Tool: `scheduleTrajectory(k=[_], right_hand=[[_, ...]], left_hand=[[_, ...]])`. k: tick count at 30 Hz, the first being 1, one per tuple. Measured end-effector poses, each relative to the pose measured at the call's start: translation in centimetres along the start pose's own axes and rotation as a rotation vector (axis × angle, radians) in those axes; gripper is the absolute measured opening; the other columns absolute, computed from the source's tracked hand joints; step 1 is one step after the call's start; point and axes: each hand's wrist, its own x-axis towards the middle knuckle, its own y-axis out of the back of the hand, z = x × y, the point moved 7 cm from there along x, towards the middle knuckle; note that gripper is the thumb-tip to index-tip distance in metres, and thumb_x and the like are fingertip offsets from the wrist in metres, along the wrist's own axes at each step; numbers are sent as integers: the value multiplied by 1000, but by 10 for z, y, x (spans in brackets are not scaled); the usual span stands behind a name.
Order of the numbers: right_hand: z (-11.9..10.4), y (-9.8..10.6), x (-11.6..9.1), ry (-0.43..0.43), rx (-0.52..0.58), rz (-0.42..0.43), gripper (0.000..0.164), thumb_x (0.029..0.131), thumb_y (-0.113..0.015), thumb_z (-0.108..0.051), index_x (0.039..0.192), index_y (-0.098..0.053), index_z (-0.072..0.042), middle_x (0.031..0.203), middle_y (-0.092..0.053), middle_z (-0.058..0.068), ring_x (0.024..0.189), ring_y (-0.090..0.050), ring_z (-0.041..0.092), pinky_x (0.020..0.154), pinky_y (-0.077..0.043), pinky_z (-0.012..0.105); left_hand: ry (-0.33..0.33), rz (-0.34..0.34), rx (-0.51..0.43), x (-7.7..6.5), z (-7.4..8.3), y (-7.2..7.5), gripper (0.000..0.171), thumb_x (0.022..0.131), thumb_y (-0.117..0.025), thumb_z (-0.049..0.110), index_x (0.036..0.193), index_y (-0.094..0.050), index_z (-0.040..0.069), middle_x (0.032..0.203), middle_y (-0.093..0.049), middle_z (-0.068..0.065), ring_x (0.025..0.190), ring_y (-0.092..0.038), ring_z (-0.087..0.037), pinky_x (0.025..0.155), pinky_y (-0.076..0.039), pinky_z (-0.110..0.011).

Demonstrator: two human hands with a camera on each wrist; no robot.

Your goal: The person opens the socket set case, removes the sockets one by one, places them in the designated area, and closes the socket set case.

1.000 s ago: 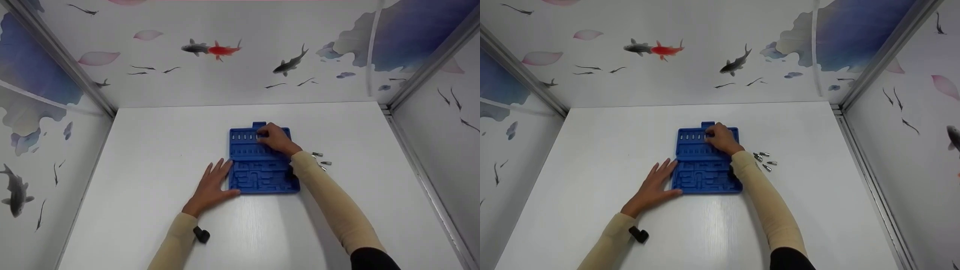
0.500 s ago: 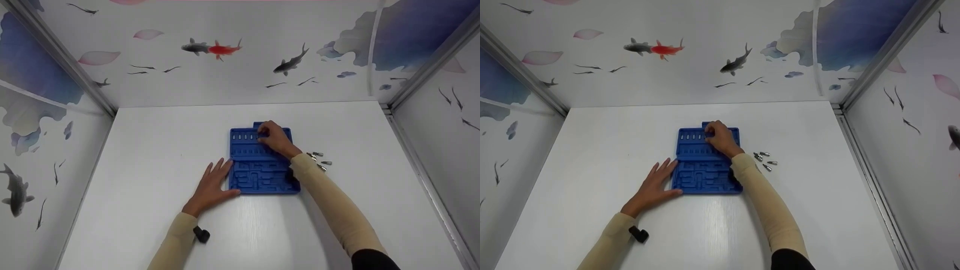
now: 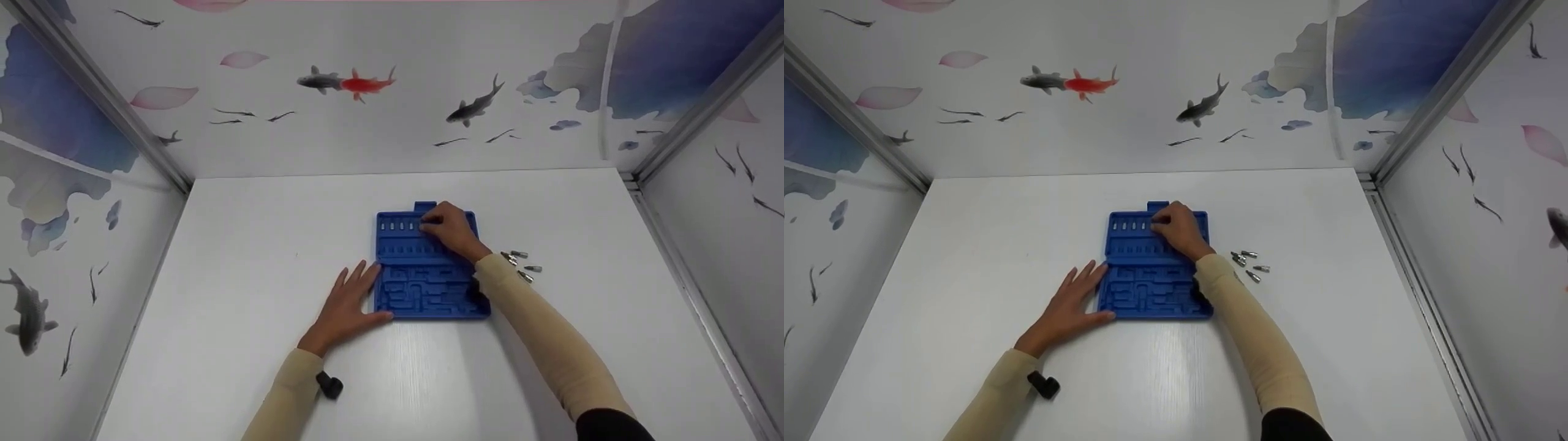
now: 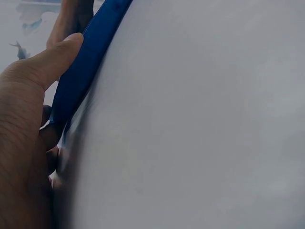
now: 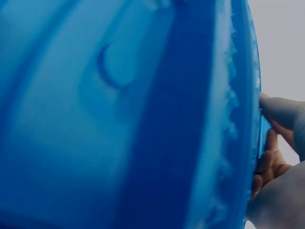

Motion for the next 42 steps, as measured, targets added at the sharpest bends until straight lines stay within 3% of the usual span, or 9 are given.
scheduleTrajectory(k=[5, 12, 16, 21, 31, 42], right_hand=[[-6, 22, -2, 38, 92, 83, 21, 103, -80, -11, 120, -80, 2, 115, -73, 15, 107, -64, 26, 93, -53, 39], [-17, 52, -23, 73, 90, 39, 23, 105, -78, -13, 123, -78, 2, 119, -76, 13, 110, -67, 24, 93, -54, 34], [-6, 71, -43, 22, 83, 48, 20, 104, -78, -10, 121, -78, 1, 117, -77, 13, 106, -66, 23, 94, -53, 37], [8, 92, -69, -7, -12, 63, 18, 104, -74, 0, 121, -76, 7, 116, -76, 23, 106, -66, 29, 95, -53, 44], [35, 137, -114, -32, -84, 61, 19, 104, -77, -6, 121, -78, 3, 113, -77, 15, 101, -65, 19, 87, -52, 22], [68, 163, -145, -81, -237, 40, 17, 102, -78, -5, 119, -80, -1, 110, -77, 12, 100, -65, 24, 83, -48, 18]], left_hand=[[-20, -5, -17, 1, 2, -2, 112, 93, -73, 75, 177, -26, 18, 182, -26, -6, 170, -15, -26, 139, -1, -49], [-12, -7, -13, 0, -1, -3, 114, 91, -72, 77, 177, -26, 19, 181, -27, -4, 170, -16, -24, 138, 0, -47], [-14, -11, -21, 0, -1, -4, 114, 92, -71, 78, 177, -25, 19, 182, -26, -4, 170, -15, -25, 138, 0, -48], [-9, -6, -28, -1, -1, -2, 113, 91, -71, 78, 178, -25, 21, 182, -25, -5, 170, -14, -24, 138, 0, -47], [-25, -4, -19, -1, 0, 1, 114, 92, -73, 75, 177, -25, 17, 182, -27, -5, 170, -15, -25, 139, 0, -48], [7, -7, -13, -2, 1, 1, 113, 92, -75, 72, 177, -26, 17, 182, -27, -5, 170, -14, -23, 138, 2, -46]])
